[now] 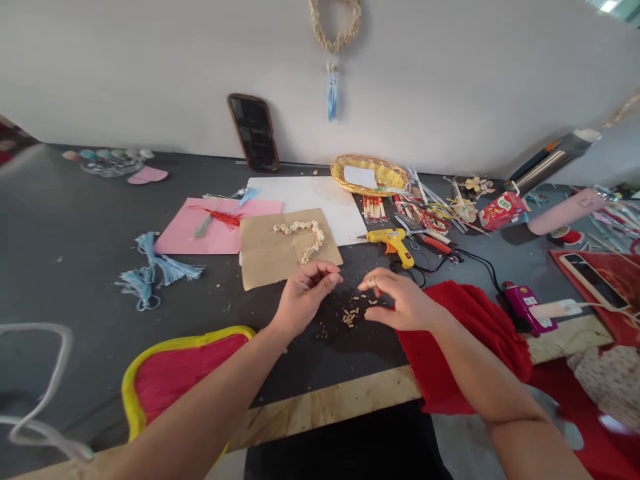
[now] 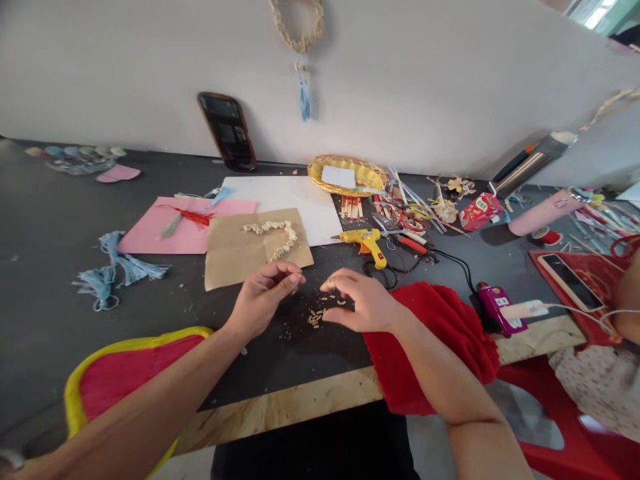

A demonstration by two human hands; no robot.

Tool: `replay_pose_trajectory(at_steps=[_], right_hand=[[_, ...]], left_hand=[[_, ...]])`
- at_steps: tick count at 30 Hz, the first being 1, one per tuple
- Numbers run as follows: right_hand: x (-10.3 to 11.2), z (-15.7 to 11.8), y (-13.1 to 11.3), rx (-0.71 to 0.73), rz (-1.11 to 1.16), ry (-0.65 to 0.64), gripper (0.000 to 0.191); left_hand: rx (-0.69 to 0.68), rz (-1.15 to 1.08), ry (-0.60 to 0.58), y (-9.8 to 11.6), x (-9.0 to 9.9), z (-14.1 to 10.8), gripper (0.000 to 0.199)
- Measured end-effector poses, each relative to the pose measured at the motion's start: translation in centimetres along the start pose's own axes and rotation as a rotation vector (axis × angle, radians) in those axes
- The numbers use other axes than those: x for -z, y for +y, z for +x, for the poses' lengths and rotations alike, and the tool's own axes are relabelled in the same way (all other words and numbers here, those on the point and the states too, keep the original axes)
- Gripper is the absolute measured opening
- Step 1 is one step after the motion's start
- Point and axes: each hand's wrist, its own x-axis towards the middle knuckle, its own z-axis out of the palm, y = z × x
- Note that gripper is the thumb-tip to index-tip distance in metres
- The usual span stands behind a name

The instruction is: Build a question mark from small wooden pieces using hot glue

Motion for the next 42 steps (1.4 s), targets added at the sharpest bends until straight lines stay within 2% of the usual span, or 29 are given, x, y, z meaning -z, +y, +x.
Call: replay_pose_trajectory(at_steps=[1, 4, 5, 7, 8, 10, 13, 16, 22, 26, 30, 34, 36, 37, 39, 42], right_hand=[[0.4, 0.0, 0.3, -0.009, -0.008, 0.056, 0.019], [1.5, 0.1, 1.7, -0.094, -0.097, 0.317, 0.038], [1.8, 0.1, 2.3, -0.140, -0.152, 0.410, 0.038], [2.4, 0.2, 3.6, -0.249, -0.251, 0.531, 0.025], [2.6, 0.2, 4.1, -0.303, -0.291, 0.545, 0.019], [3.0, 0.1, 5.0, -0.381, -0.369, 0.522, 0.021], [3.3, -0.2, 5.8, -0.425, -0.506, 0.434, 0.020], [3.5, -0.4, 6.2, -0.471, -0.604, 0.404, 0.022], [3.3, 0.0, 6.7, -0.602, -0.563, 0.359, 0.031], [3.2, 0.4, 6.7, -0.676, -0.516, 0.381, 0.031], [3.1, 0.5, 6.8, -0.700, -0.366, 0.504, 0.029], [3.3, 0.5, 6.6, -0.545, -0.073, 0.783, 0.035], [3.4, 0.5, 6.1, -0.456, 0.149, 0.871, 0.033], [3.4, 0.5, 5.7, -0.423, 0.277, 0.854, 0.030], [3.2, 0.5, 4.8, -0.382, 0.518, 0.727, 0.026], [2.7, 0.5, 3.3, -0.351, 0.719, 0.556, 0.030]], left_hand=[[0.002, -0.017, 0.010, 0.0, 0.0, 0.0, 0.027], [0.010, -0.082, 0.016, 0.1, 0.0, 0.2, 0.026], [0.017, -0.102, 0.018, 0.1, 0.0, 0.2, 0.026], [0.035, -0.127, 0.025, 0.2, 0.0, 0.3, 0.026], [0.042, -0.133, 0.027, 0.2, 0.0, 0.3, 0.025], [0.053, -0.141, 0.020, 0.3, 0.0, 0.3, 0.025], [0.061, -0.145, 0.001, 0.4, 0.0, 0.2, 0.027], [0.063, -0.143, -0.020, 0.4, -0.1, 0.2, 0.026], [0.064, -0.136, -0.051, 0.1, 0.0, 0.3, 0.024], [0.088, -0.134, -0.062, -0.2, 0.1, 0.2, 0.026], [0.079, -0.152, -0.062, -0.2, 0.1, 0.2, 0.023], [0.085, -0.179, -0.054, 0.0, 0.2, 0.4, 0.025], [0.089, -0.194, -0.045, 0.0, 0.2, 0.5, 0.027], [0.090, -0.201, -0.040, 0.1, 0.2, 0.5, 0.026], [0.094, -0.218, -0.036, 0.1, 0.2, 0.5, 0.024], [0.100, -0.243, -0.044, 0.1, 0.3, 0.5, 0.022]])
